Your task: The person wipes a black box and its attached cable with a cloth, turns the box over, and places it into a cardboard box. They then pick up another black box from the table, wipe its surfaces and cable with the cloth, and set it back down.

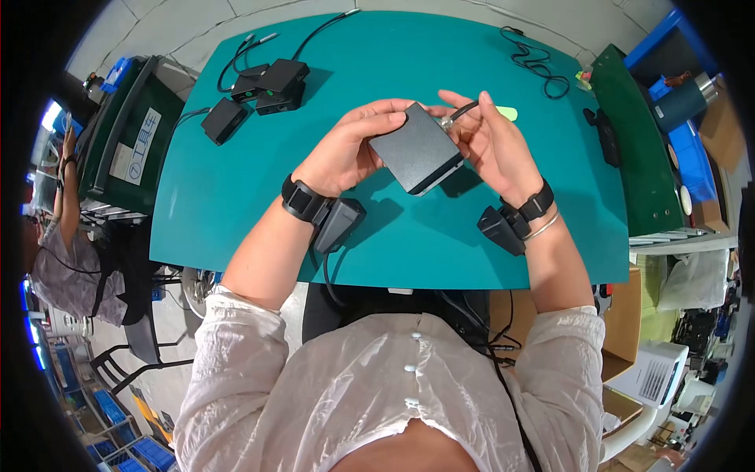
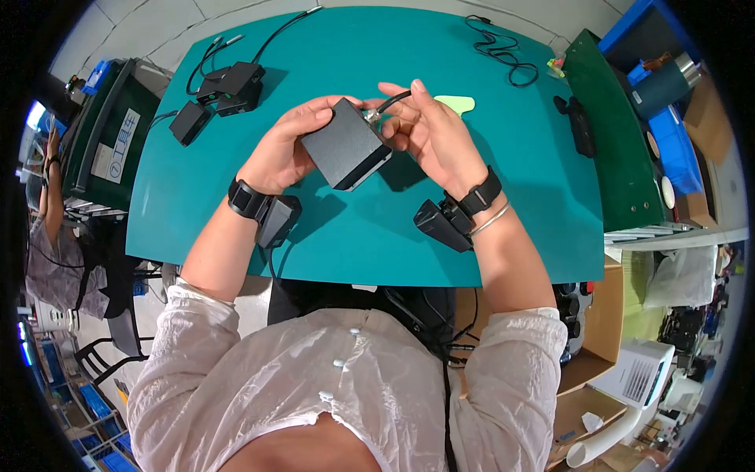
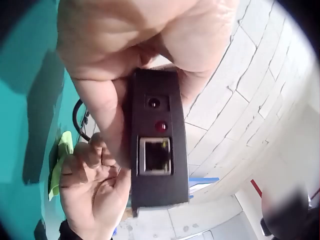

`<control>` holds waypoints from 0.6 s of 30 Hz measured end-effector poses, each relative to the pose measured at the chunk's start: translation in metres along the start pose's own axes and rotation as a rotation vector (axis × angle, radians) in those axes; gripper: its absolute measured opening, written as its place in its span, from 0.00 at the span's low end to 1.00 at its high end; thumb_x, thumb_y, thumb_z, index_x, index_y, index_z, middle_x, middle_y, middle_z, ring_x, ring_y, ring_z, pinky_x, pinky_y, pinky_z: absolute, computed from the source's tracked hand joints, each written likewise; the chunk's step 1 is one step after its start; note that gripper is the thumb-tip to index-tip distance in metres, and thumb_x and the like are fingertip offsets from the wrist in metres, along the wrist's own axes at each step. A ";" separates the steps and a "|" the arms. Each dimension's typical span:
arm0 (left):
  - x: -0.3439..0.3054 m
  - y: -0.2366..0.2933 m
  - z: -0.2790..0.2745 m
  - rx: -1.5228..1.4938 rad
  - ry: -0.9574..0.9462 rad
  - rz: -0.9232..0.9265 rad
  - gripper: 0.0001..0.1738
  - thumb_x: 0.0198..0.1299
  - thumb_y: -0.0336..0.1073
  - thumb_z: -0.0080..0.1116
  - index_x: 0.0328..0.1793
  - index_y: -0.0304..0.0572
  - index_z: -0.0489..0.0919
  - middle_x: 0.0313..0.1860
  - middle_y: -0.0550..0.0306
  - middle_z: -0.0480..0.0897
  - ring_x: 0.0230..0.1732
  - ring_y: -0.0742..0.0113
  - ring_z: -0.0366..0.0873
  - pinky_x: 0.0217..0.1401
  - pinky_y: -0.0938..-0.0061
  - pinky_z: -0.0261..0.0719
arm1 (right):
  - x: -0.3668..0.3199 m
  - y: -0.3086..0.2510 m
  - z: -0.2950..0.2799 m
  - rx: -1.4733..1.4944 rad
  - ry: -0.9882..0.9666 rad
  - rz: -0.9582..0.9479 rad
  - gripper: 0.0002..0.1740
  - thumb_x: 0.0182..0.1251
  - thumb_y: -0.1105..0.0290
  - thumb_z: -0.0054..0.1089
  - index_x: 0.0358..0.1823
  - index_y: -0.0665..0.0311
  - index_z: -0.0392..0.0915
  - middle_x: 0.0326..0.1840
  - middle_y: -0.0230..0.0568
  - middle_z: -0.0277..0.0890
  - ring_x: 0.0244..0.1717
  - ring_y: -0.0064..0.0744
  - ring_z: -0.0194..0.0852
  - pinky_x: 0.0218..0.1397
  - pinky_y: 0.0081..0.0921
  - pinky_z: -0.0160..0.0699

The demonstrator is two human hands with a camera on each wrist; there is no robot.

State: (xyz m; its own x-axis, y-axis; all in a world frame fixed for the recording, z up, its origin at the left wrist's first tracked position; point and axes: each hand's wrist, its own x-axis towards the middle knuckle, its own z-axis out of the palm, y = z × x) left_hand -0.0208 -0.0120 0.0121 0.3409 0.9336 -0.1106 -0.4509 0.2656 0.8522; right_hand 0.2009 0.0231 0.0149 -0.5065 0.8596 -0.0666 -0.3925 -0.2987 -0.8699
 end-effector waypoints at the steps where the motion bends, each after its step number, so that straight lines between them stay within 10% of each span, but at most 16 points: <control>1: 0.001 -0.001 0.001 0.064 -0.036 0.004 0.22 0.65 0.41 0.54 0.62 0.39 0.72 0.50 0.58 0.79 0.52 0.69 0.78 0.54 0.73 0.78 | -0.001 -0.001 -0.002 0.000 0.006 -0.005 0.29 0.75 0.51 0.43 0.61 0.72 0.68 0.48 0.43 0.78 0.34 0.22 0.71 0.35 0.17 0.69; 7: 0.002 0.001 0.004 0.088 0.092 0.044 0.23 0.63 0.39 0.58 0.64 0.46 0.72 0.50 0.62 0.78 0.52 0.72 0.76 0.57 0.69 0.76 | 0.004 -0.008 -0.019 0.349 -0.242 -0.253 0.23 0.74 0.59 0.48 0.56 0.74 0.69 0.54 0.48 0.73 0.35 0.24 0.67 0.37 0.18 0.70; 18: 0.004 0.016 -0.024 -0.116 0.225 0.150 0.20 0.68 0.38 0.51 0.64 0.44 0.73 0.55 0.56 0.76 0.54 0.68 0.77 0.54 0.75 0.80 | 0.011 -0.044 -0.120 0.625 0.087 -0.500 0.11 0.75 0.68 0.44 0.42 0.70 0.69 0.47 0.50 0.74 0.40 0.35 0.71 0.43 0.27 0.77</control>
State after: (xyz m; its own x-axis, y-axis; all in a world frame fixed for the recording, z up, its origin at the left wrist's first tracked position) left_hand -0.0460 0.0021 0.0135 0.0782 0.9909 -0.1096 -0.5782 0.1346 0.8047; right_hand 0.3047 0.0951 -0.0057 -0.1059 0.9744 0.1981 -0.9270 -0.0247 -0.3742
